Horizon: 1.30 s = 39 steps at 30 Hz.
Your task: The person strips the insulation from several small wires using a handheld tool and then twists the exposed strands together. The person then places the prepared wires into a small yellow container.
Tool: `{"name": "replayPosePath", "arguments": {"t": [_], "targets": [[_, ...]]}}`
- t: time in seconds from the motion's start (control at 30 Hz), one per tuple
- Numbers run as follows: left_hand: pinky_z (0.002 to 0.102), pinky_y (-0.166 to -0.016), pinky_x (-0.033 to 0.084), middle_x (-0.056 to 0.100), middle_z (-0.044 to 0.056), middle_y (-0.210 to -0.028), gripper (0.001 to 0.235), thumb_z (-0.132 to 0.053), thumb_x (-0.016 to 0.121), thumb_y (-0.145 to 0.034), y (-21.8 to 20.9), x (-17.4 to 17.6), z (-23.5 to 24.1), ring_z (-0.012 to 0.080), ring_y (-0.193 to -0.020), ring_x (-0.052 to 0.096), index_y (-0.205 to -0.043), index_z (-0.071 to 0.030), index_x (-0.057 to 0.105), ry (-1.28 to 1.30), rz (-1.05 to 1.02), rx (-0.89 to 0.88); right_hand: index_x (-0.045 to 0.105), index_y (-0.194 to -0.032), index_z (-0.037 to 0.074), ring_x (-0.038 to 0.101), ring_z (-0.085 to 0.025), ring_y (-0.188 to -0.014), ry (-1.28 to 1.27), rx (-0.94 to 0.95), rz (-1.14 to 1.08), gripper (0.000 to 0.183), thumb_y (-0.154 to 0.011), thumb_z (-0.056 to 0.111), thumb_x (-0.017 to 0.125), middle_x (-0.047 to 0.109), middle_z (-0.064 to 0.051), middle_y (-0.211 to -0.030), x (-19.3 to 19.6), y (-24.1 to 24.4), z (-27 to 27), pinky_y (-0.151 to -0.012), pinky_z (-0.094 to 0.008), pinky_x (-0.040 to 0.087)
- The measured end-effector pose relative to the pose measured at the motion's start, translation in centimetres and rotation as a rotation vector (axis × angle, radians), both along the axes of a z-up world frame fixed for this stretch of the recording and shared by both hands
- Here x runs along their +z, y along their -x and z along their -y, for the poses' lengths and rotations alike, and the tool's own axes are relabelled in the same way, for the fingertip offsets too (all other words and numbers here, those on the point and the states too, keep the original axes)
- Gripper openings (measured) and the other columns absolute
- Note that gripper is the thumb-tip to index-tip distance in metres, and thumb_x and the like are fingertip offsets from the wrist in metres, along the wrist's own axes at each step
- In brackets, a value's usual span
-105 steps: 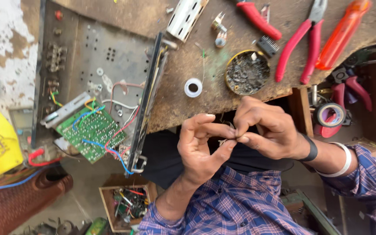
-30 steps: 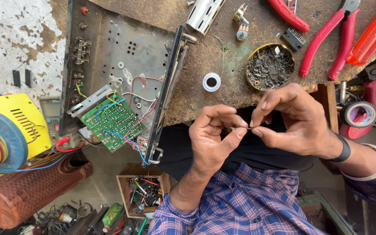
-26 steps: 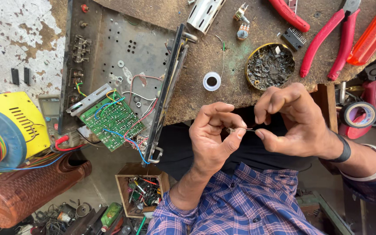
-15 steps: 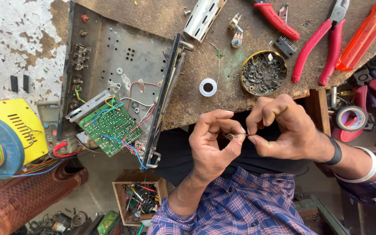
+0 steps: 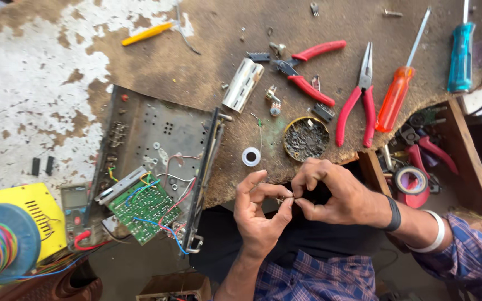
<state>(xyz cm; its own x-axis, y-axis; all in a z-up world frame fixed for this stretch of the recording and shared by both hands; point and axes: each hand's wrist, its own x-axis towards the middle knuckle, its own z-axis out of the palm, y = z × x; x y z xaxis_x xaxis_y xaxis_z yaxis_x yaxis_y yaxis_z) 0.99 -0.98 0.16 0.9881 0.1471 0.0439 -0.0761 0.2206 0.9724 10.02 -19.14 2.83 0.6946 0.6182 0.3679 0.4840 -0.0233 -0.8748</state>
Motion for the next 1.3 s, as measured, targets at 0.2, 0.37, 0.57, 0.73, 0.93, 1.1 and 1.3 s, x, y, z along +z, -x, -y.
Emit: {"name": "replayPosePath", "arguments": {"t": [0.2, 0.37, 0.57, 0.73, 0.93, 1.1, 1.3], "targets": [[0.03, -0.093, 0.057, 0.073, 0.013, -0.104, 0.062, 0.009, 0.075, -0.092, -0.4, -0.8, -0.4, 0.0154, -0.095, 0.07, -0.142, -0.001, 0.042, -0.099, 0.131, -0.01, 0.038, -0.095, 0.01, 0.066, -0.026, -0.08, 0.055, 0.013, -0.013, 0.044, -0.08, -0.001, 0.079, 0.067, -0.008, -0.091, -0.4, -0.1, -0.2, -0.068, -0.035, 0.054], [0.029, -0.088, 0.058, 0.073, 0.012, -0.103, 0.062, 0.006, 0.074, -0.092, -0.5, -1.0, -0.2, 0.0145, -0.093, 0.069, -0.141, -0.003, 0.039, -0.126, 0.142, -0.007, 0.037, -0.094, 0.009, 0.064, -0.027, -0.078, 0.046, 0.052, -0.015, 0.043, -0.082, -0.002, 0.077, 0.064, -0.009, -0.09, -1.1, -0.1, 0.0, -0.067, -0.036, 0.054], [0.028, -0.084, 0.057, 0.073, 0.011, -0.101, 0.059, 0.006, 0.074, -0.093, -0.7, -0.8, 0.0, 0.0136, -0.09, 0.068, -0.139, -0.003, 0.038, -0.163, 0.144, -0.004, 0.038, -0.093, 0.009, 0.066, -0.029, -0.078, 0.099, 0.02, 0.019, 0.04, -0.08, -0.005, 0.073, 0.063, -0.011, -0.091, -1.0, 0.2, -0.5, -0.064, -0.036, 0.055], [0.029, -0.085, 0.058, 0.072, 0.012, -0.102, 0.058, 0.006, 0.074, -0.093, -0.8, -1.0, 0.2, 0.0144, -0.091, 0.069, -0.137, -0.003, 0.037, -0.174, 0.135, -0.01, 0.039, -0.095, 0.008, 0.067, -0.03, -0.081, 0.102, 0.023, 0.151, 0.037, -0.081, -0.007, 0.07, 0.062, -0.013, -0.091, -0.8, 0.2, -0.7, -0.063, -0.036, 0.056], [0.029, -0.085, 0.058, 0.071, 0.012, -0.101, 0.064, 0.008, 0.072, -0.091, -0.8, -1.1, 0.5, 0.0149, -0.091, 0.069, -0.139, -0.002, 0.031, -0.138, 0.137, 0.003, 0.037, -0.098, 0.006, 0.065, -0.028, -0.077, 0.103, 0.034, 0.207, 0.038, -0.081, -0.009, 0.067, 0.057, -0.012, -0.088, -0.5, 0.2, -1.2, -0.06, -0.036, 0.054], [0.029, -0.087, 0.058, 0.07, 0.011, -0.102, 0.067, 0.008, 0.073, -0.09, -0.2, -1.2, 0.9, 0.0149, -0.092, 0.069, -0.141, -0.002, 0.031, -0.169, 0.118, 0.039, 0.032, -0.103, 0.003, 0.06, -0.03, -0.075, 0.131, 0.056, 0.334, 0.041, -0.083, -0.012, 0.064, 0.05, -0.011, -0.084, -0.2, 0.4, -1.2, -0.06, -0.04, 0.051], [0.028, -0.086, 0.058, 0.072, 0.011, -0.101, 0.071, 0.007, 0.075, -0.09, -0.4, -0.8, 0.7, 0.0149, -0.091, 0.07, -0.145, -0.003, 0.031, -0.193, 0.12, 0.024, 0.029, -0.105, 0.002, 0.059, -0.031, -0.08, 0.149, 0.087, 0.472, 0.042, -0.083, -0.015, 0.06, 0.05, -0.012, -0.089, 0.3, 0.2, -1.5, -0.063, -0.043, 0.05]]}}
